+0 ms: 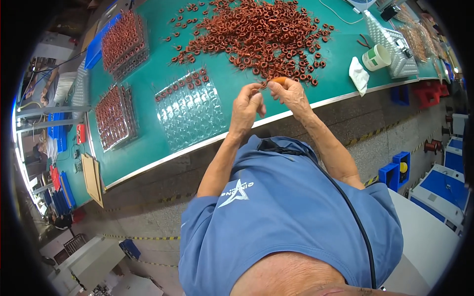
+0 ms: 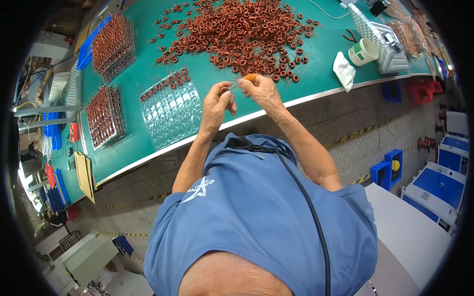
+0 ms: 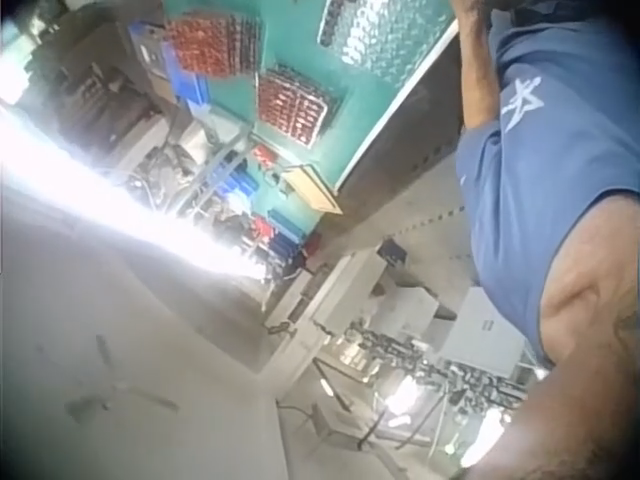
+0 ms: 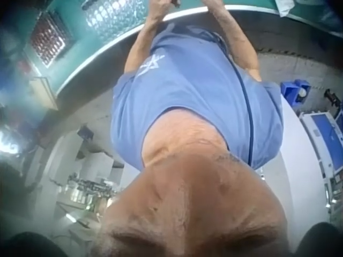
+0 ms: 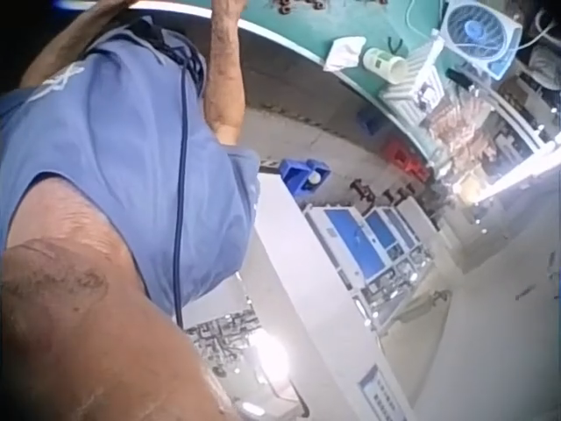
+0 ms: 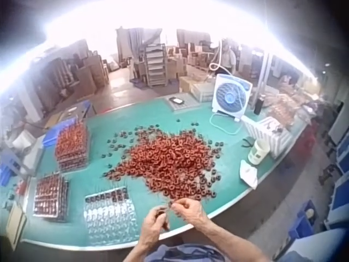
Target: Sorting and placing small copper coils into a plastic blister tray.
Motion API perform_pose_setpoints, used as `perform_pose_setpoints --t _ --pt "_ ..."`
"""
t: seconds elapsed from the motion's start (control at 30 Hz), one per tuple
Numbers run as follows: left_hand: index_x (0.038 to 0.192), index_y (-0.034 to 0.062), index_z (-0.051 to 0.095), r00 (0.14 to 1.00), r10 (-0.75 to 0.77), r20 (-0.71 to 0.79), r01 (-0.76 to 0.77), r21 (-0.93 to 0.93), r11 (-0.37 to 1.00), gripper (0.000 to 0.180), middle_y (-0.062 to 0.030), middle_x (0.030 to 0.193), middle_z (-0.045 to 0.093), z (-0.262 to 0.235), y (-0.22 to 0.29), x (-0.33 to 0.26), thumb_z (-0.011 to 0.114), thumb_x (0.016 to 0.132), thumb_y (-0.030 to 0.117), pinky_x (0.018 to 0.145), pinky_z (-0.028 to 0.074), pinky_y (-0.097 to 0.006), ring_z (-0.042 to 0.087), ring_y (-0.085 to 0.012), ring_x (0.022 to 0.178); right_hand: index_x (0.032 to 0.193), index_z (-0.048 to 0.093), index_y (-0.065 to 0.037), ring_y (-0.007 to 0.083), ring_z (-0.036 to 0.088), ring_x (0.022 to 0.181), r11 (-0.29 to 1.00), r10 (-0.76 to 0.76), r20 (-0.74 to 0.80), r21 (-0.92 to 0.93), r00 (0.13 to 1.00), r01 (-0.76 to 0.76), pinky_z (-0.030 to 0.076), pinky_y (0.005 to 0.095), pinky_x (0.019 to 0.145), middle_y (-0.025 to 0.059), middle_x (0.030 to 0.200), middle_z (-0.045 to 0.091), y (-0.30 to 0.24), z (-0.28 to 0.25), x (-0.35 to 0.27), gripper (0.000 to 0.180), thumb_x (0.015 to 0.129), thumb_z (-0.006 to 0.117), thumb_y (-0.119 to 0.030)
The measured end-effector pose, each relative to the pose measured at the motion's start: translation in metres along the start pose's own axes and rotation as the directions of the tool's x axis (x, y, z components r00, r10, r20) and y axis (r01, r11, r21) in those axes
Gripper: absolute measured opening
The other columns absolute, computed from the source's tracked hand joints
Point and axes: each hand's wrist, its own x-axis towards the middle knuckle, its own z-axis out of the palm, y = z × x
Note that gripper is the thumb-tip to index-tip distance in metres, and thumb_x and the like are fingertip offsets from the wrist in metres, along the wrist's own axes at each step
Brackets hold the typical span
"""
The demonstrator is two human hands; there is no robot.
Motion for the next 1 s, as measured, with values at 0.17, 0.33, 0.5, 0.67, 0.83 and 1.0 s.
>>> perform_pose_setpoints --t 0.17,0.33,0.5,0.67,0.83,1.0 --pt "0.115 -0.0044 0.051 0.971 -0.178 0.157 0.204 -0.17 0.964 0.029 -0.0054 0.071 0.052 -0.016 0.005 0.0 0.046 0.1 0.02 0.054 0.05 -0.028 0.057 -0.0147 0.063 0.097 0.063 0.001 0.0071 0.057 0.061 0.989 0.003 0.104 0.15 0.995 -0.018 0.042 0.0196 0.051 0.0047 0.076 0.064 0.006 0.0 -0.001 0.039 0.088 0.067 -0.037" --pt "0.114 -0.0035 0.054 0.982 -0.058 0.182 0.008 0.262 0.965 0.034 -0.0057 0.075 0.056 -0.016 -0.002 -0.004 0.046 0.101 0.027 0.055 0.049 -0.027 0.057 -0.0129 0.063 0.09 0.062 -0.001 0.0067 0.055 0.053 0.961 0.089 0.118 0.249 0.989 -0.117 0.04 0.0181 0.046 0.002 0.068 0.06 0.01 0.003 -0.005 0.025 0.089 0.068 -0.026" --pt "0.119 -0.0023 0.049 0.97 -0.086 0.227 0.045 0.181 0.982 0.033 -0.0048 0.073 0.054 -0.011 0.003 -0.008 0.044 0.101 0.025 0.049 0.045 -0.024 0.053 -0.0119 0.057 0.093 0.062 0.0 0.0069 0.055 0.052 0.926 0.045 0.103 0.369 0.994 -0.08 0.04 0.0185 0.045 0.0019 0.068 0.061 0.005 0.004 -0.007 0.025 0.088 0.069 -0.023" --pt "0.115 0.0004 0.049 0.988 -0.088 0.126 0.091 -0.02 0.996 0.027 -0.0037 0.068 0.05 0.001 0.011 -0.013 0.043 0.102 0.023 0.045 0.042 -0.023 0.052 -0.0114 0.055 0.098 0.062 0.002 0.0066 0.058 0.057 0.977 -0.093 0.065 0.199 0.993 0.078 0.042 0.0186 0.047 0.0045 0.072 0.065 -0.009 0.006 -0.017 0.019 0.088 0.067 -0.015" --pt "0.111 0.0014 0.049 0.993 -0.103 0.06 0.112 -0.166 0.98 0.024 -0.0037 0.068 0.05 0.009 0.008 -0.013 0.044 0.101 0.023 0.045 0.042 -0.023 0.052 -0.0118 0.054 0.103 0.059 0.001 0.0072 0.059 0.06 0.987 -0.159 -0.008 0.014 0.987 0.16 0.044 0.0179 0.051 0.0053 0.078 0.065 -0.013 0.015 -0.024 0.024 0.091 0.065 -0.018" --pt "0.112 -0.0008 0.049 0.999 -0.039 -0.015 0.037 -0.111 0.993 0.027 -0.0058 0.072 0.057 0.008 -0.003 -0.009 0.044 0.101 0.023 0.043 0.043 -0.023 0.055 -0.0105 0.054 0.102 0.059 0.003 0.009 0.059 0.059 0.994 -0.071 -0.201 0.068 0.977 0.086 0.044 0.0206 0.048 0.0074 0.079 0.066 -0.009 0.003 -0.021 0.042 0.088 0.069 -0.035"
